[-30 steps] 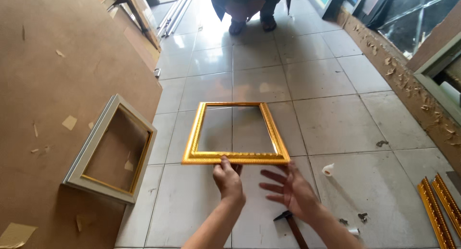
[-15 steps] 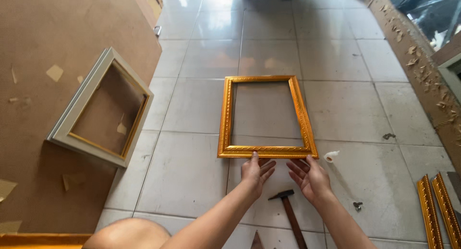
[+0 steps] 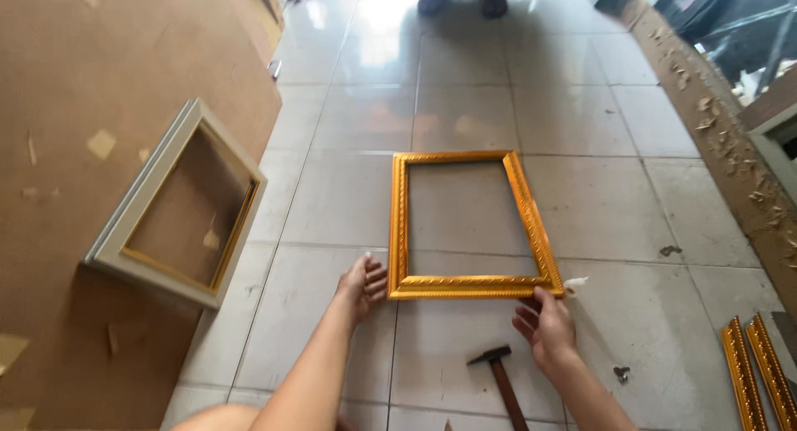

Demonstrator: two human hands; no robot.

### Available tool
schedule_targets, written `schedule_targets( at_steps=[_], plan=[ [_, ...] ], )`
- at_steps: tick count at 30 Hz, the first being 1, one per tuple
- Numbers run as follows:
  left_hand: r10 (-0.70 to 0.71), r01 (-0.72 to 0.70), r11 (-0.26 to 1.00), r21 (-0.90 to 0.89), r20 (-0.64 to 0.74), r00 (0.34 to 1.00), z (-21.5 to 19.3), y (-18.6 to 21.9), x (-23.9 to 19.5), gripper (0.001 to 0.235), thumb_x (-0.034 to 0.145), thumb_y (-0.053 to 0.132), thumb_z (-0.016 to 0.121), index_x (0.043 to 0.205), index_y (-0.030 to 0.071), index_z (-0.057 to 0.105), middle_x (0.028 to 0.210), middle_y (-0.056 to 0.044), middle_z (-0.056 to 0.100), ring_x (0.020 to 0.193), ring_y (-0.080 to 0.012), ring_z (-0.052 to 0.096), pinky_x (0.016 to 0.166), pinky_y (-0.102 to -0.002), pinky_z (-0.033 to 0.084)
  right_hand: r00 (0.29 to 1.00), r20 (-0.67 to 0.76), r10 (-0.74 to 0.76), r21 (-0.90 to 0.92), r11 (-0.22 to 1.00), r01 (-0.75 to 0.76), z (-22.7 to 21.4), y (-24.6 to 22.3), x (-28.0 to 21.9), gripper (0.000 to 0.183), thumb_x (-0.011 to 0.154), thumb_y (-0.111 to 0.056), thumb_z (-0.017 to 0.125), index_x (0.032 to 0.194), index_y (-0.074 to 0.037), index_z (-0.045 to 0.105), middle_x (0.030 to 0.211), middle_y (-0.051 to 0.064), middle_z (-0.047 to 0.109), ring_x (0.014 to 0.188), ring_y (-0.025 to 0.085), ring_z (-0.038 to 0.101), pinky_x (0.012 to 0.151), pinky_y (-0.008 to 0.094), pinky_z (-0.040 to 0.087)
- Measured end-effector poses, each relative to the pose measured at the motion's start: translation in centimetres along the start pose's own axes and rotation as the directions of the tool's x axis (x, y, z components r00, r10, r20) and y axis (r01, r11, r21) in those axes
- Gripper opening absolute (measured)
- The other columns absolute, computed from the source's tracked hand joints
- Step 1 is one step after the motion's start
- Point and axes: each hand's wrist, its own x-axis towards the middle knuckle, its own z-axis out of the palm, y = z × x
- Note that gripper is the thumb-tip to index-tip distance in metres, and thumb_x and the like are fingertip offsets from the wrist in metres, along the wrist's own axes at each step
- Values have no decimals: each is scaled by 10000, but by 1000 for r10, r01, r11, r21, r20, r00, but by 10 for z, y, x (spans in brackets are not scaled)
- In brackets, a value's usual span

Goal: The person assembles a gold picture frame by joining four mitered pieces on the floor. They apply glue to the corners, use a hammer to tap the joints together, and flip the frame to check alignment. The completed frame is set aside, and the person begins assembling a second frame.

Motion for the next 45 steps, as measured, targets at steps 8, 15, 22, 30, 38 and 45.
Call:
schedule_targets(
  at_steps=[8,15,22,30,38,45],
  plan=[
    [-120,110,991,78,143,982,11,13,-33,342,960,52,686,1289,142,654,1029,-56,743,872,-213,703,707,-358,542,995,-57,80,-26,996,-82,12,-10,-15,180,1093,-216,519,1192,-79,581,1026,147,656,854,287,612,679,441,528],
    [-126,89,981,173,219,968,24,37,-76,238,993,4,599,1219,48,661,1052,-147,732,983,-278,727,780,-365,596,995,-61,75,14,997,-74,23,-31,-36,224,1102,-277,533,1224,-105,607,1035,111,640,902,268,635,758,434,535],
    [-18,98,980,-171,418,908,48,83,-137,38,992,77,557,1009,99,531,926,-25,500,782,-142,483,766,-242,524,993,107,48,107,993,-59,35,-51,-56,243,1116,-297,509,1237,-112,610,1087,119,674,952,282,639,795,453,524],
    [300,-328,943,-48,543,784,107,153,-244,218,901,207,647,1064,64,619,879,-57,567,802,-201,613,761,-416,600,905,314,287,-726,686,34,61,-76,-117,684,994,-556,330,900,-34,762,817,103,779,696,193,666,576,328,474],
    [177,-433,720,542,460,870,140,121,-258,753,678,592,672,1214,75,563,948,-106,724,725,-182,689,565,-276,502,812,565,-148,-586,620,521,72,-91,-173,555,776,-532,684,1235,-220,688,786,0,723,672,103,625,590,281,546],
    [237,-580,386,718,530,814,150,48,-201,632,953,675,302,1038,153,647,920,-64,717,942,-227,675,840,-360,465,955,294,-49,-414,894,173,76,-65,-157,314,981,-251,581,1153,-14,693,853,189,779,680,274,771,560,367,620]
  ],
)
